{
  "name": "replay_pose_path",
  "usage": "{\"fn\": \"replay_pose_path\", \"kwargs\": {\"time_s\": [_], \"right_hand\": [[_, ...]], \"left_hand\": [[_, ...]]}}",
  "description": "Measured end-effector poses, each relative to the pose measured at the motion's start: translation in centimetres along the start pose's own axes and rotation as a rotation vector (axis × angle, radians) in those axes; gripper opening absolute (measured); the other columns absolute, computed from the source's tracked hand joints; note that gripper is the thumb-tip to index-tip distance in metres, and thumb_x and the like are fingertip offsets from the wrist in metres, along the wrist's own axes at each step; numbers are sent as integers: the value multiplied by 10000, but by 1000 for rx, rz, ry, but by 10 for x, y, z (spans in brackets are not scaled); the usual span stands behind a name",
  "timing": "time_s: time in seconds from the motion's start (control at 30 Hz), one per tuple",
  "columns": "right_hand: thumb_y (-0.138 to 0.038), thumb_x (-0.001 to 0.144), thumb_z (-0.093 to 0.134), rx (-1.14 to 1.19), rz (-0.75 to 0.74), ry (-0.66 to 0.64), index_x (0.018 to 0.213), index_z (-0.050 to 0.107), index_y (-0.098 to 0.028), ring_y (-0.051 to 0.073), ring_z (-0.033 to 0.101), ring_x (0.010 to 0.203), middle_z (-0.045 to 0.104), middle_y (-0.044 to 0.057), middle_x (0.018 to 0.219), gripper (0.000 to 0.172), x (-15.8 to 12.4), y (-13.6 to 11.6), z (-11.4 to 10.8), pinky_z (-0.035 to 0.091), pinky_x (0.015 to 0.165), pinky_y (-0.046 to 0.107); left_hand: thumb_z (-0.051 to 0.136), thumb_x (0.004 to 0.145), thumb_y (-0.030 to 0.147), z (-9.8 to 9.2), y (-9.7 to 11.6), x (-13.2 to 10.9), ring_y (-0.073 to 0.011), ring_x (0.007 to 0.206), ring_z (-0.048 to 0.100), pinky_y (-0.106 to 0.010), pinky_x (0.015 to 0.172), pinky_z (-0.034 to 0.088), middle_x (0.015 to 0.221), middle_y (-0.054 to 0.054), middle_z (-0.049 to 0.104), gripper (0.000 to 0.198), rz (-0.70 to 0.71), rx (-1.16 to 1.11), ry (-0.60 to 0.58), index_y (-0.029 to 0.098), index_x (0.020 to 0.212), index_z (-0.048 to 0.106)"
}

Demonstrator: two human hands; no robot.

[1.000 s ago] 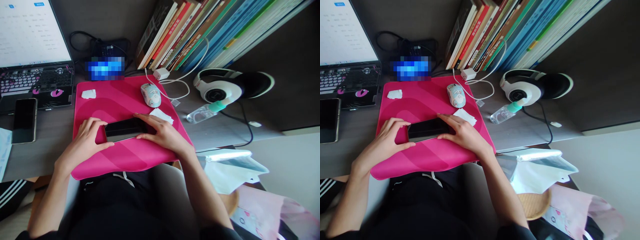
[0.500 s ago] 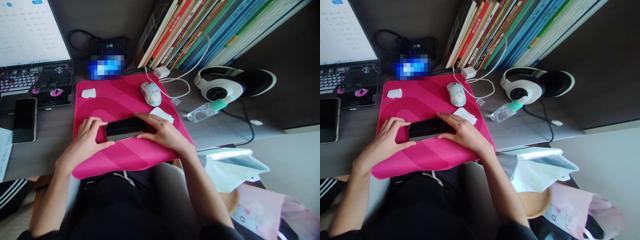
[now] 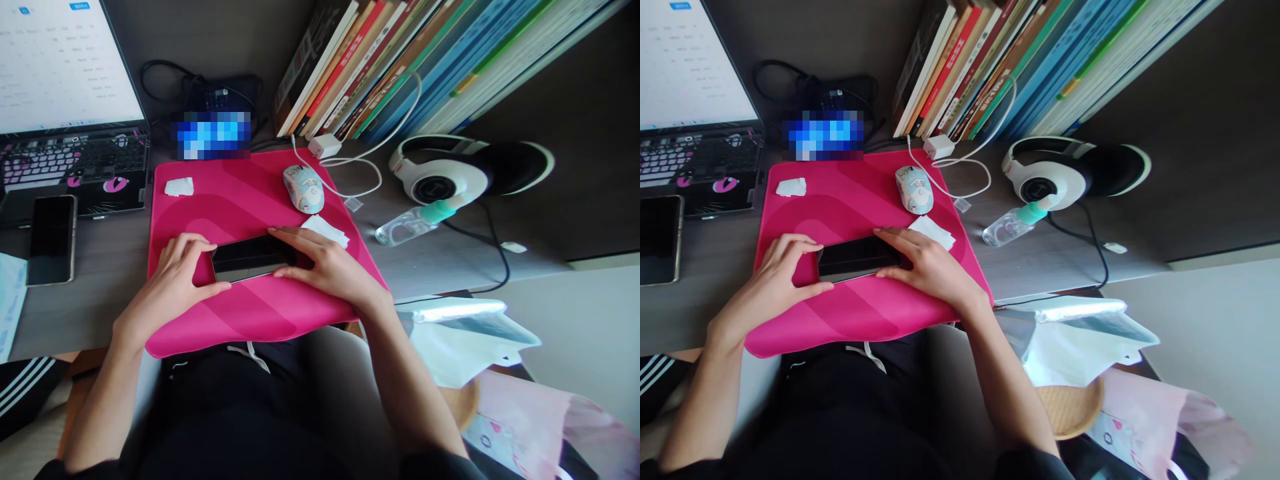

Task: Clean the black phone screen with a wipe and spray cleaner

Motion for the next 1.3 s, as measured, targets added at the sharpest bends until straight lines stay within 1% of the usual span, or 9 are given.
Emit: {"fn": "replay_pose_path", "kwargs": {"time_s": [0.13,0.33,0.5,0.8,1.03,1.3], "right_hand": [[-470,997,733,-4,-15,4,1575,572,-306,317,622,1430,636,91,1569,622,1,0,0,497,1246,529],[-464,1002,729,-8,-31,10,1547,603,-274,309,633,1417,645,104,1557,591,1,0,0,504,1238,516],[-452,996,739,-4,-29,11,1551,599,-285,315,635,1413,645,101,1556,596,1,-1,0,510,1233,529],[-476,1000,728,-7,-24,4,1547,600,-268,309,631,1417,642,111,1557,599,1,0,0,507,1232,524],[-484,1008,713,-14,-28,10,1544,601,-263,301,631,1416,646,107,1553,590,0,0,0,514,1226,515],[-465,997,735,-8,-21,8,1544,605,-281,308,631,1416,646,98,1555,591,0,1,1,515,1226,517]], "left_hand": [[702,969,604,0,-1,0,-340,1429,505,-552,1222,438,1407,-90,516,540,1,-8,-1,292,1365,508],[705,970,602,0,-1,0,-340,1420,512,-556,1215,444,1403,-90,520,541,13,6,6,289,1361,502],[692,979,605,-1,1,-1,-336,1423,510,-553,1210,453,1399,-90,516,537,8,19,-2,287,1364,491],[685,978,617,0,0,0,-340,1415,514,-551,1200,461,1394,-91,521,534,9,16,3,279,1350,506],[688,969,634,0,0,0,-342,1411,517,-573,1207,452,1400,-93,522,554,2,18,-4,279,1354,509],[682,978,625,0,0,0,-344,1413,516,-576,1206,451,1399,-93,518,542,3,31,-8,285,1357,497]]}}
Point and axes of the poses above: each hand's wrist, its own x-axis towards the middle knuckle, its own z-axis out of the palm, y = z × x, the point moved 2 cm from there along x, towards the middle knuckle
